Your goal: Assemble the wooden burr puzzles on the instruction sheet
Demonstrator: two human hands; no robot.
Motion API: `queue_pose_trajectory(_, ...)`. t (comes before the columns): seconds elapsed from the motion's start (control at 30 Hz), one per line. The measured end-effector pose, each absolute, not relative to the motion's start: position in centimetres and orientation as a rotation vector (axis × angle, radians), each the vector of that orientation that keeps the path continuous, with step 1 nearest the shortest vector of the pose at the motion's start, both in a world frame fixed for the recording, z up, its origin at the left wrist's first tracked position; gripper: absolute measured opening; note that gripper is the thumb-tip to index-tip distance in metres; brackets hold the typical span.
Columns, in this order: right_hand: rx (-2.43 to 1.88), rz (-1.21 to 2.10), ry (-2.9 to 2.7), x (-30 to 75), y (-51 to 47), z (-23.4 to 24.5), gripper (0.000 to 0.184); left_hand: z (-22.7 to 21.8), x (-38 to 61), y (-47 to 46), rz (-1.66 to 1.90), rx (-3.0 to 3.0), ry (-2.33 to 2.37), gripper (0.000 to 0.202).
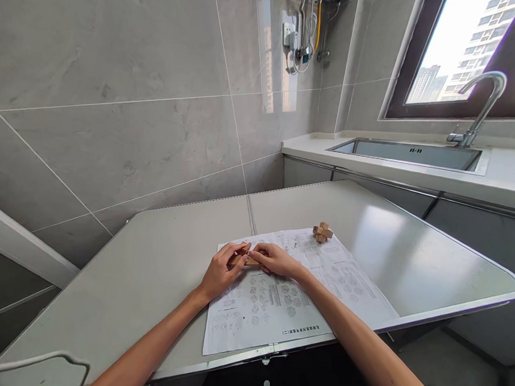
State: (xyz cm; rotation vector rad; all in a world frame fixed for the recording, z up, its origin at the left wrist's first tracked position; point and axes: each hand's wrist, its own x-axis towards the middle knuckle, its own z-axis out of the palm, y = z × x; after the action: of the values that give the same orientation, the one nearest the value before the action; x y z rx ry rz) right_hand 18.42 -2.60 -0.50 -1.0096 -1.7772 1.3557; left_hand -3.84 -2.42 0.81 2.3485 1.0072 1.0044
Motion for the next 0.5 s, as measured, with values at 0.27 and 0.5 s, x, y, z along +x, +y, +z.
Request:
queue_pose_trajectory(0.27,-0.984,1.329,-1.834,18.50,-2.55,-0.53,0.050,0.54,-3.90,-1.62,1.106,2.157,1.091,0.034)
queue_pose_trajectory(0.5,-0.995,1.343,-1.814,18.42,-2.59,-0.46,0.050,0.47,-3.93,-1.55,1.039,2.166,1.042,0.034)
